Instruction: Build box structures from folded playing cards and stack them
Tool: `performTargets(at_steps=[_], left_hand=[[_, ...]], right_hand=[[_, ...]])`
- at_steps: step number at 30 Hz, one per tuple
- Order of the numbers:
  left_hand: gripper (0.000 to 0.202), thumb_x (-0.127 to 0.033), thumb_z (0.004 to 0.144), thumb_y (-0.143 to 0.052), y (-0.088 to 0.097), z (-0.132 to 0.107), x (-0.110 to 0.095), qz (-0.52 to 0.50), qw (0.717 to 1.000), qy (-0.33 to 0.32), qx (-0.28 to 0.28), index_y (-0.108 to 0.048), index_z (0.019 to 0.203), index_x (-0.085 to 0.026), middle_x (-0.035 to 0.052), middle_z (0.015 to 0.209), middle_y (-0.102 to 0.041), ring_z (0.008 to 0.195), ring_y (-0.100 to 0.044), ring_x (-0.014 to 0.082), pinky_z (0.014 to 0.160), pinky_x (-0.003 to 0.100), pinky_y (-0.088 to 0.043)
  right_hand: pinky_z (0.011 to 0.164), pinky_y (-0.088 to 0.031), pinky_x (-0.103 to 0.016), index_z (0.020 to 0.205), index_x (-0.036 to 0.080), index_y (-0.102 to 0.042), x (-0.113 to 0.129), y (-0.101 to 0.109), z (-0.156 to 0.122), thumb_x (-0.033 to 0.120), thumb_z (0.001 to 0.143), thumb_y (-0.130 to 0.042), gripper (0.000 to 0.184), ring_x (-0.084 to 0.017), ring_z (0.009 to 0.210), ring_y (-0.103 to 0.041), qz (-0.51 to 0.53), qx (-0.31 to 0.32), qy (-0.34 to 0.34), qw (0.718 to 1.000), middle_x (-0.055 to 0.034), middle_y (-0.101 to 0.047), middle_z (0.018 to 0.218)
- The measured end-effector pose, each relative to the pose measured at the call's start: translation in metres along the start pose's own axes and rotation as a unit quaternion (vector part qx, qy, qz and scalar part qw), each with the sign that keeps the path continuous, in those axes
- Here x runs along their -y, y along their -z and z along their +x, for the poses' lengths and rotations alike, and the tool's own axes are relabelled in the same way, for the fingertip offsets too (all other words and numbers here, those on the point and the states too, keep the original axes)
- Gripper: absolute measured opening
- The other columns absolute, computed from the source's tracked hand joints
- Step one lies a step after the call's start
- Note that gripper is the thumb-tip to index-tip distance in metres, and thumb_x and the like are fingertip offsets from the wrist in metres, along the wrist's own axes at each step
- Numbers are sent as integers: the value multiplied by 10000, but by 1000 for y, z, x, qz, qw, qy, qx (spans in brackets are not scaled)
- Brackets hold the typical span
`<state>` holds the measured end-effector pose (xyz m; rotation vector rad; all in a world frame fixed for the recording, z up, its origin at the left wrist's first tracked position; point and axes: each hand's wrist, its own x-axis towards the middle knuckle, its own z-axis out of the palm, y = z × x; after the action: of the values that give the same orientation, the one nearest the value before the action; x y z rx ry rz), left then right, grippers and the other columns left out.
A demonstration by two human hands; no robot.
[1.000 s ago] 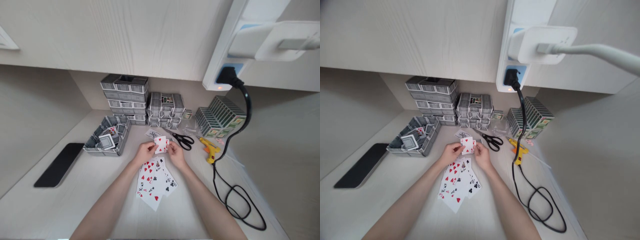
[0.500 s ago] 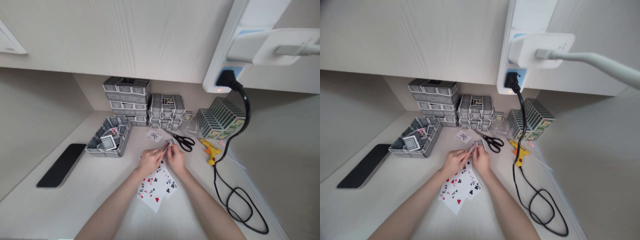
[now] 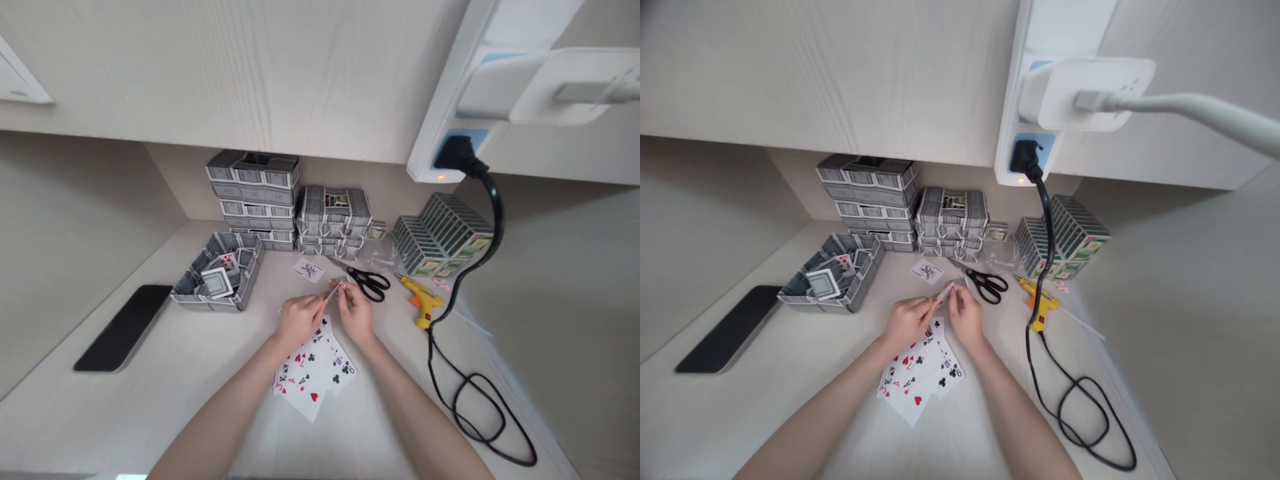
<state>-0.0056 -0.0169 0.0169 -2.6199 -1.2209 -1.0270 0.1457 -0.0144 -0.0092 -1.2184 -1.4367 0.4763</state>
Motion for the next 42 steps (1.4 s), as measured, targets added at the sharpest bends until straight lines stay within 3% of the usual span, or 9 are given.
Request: performTargets(at_steps=[3, 9, 15, 20, 25, 29, 34, 39, 42], left_hand=[[287, -221, 885, -394, 0, 0, -2, -2, 1000, -8, -5, -598, 694, -156, 4, 566, -551, 503, -511, 90, 508, 213, -378], [238, -175, 872, -387, 3, -2, -8, 27, 998, -52, -4, -589, 995, -150, 6, 604, -571, 538, -541, 120, 502, 243, -415], [274, -125, 838, -405, 4, -2, -11, 58, 996, -72, 18, -537, 1078, -110, 11, 626, -577, 551, -551, 145, 502, 279, -436], [206, -155, 853, -412, 3, -2, -8, 30, 999, -29, 5, -591, 956, -157, 2, 609, -579, 532, -540, 126, 502, 255, -403], [260, -220, 874, -414, 1, -2, -4, -10, 999, 53, 9, -566, 670, -167, -1, 583, -576, 510, -516, 96, 511, 229, -356], [294, -241, 879, -409, 1, -2, -3, -26, 997, 76, 16, -542, 627, -167, -3, 580, -576, 507, -508, 90, 516, 223, -345], [266, -212, 878, -400, 1, -3, -6, -17, 1000, 18, 15, -568, 677, -165, -3, 561, -559, 504, -509, 91, 503, 217, -349], [236, -154, 861, -388, 1, -3, -9, 23, 998, -49, 24, -583, 993, -159, -2, 591, -568, 516, -529, 118, 485, 232, -391], [277, -131, 846, -390, 3, -2, -11, 45, 996, -65, 34, -559, 1064, -137, 12, 613, -577, 536, -546, 142, 488, 259, -421]], right_hand=[[737, -536, -339, 967, 189, -591, 0, 1, 0, 317, 855, -455, 218, -199, 823, -664, 3, 6, -3, 1000, -90, -695, 939], [726, -539, -333, 926, 199, -569, 3, 0, -4, 302, 837, -476, 165, -197, 842, -666, 19, 8, -19, 1000, -85, -696, 961], [775, -530, -363, 938, 200, -550, 2, -2, -6, 294, 807, -513, 166, -211, 887, -657, 46, -6, -42, 998, -93, -688, 980], [782, -530, -366, 1020, 199, -544, -1, -1, -1, 304, 854, -454, 216, -204, 879, -658, 81, 16, -34, 996, -97, -685, 968], [753, -524, -347, 955, 194, -588, -4, 3, 2, 335, 861, -446, 221, -196, 799, -657, 45, 13, -24, 999, -78, -690, 902], [672, -526, -314, 914, 182, -600, -2, 5, 1, 330, 850, -463, 212, -177, 695, -646, 31, 17, -28, 999, -61, -687, 801], [676, -531, -320, 846, 183, -587, -1, 7, 2, 314, 818, -504, 157, -188, 718, -663, 47, 17, -44, 998, -71, -699, 823], [695, -539, -342, 786, 195, -569, 0, 6, -1, 320, 800, -520, 135, -204, 748, -675, 31, 6, -42, 999, -79, -710, 850], [681, -538, -335, 833, 198, -570, 4, 1, -5, 329, 813, -504, 148, -204, 762, -672, -4, -25, -47, 999, -81, -708, 876]])
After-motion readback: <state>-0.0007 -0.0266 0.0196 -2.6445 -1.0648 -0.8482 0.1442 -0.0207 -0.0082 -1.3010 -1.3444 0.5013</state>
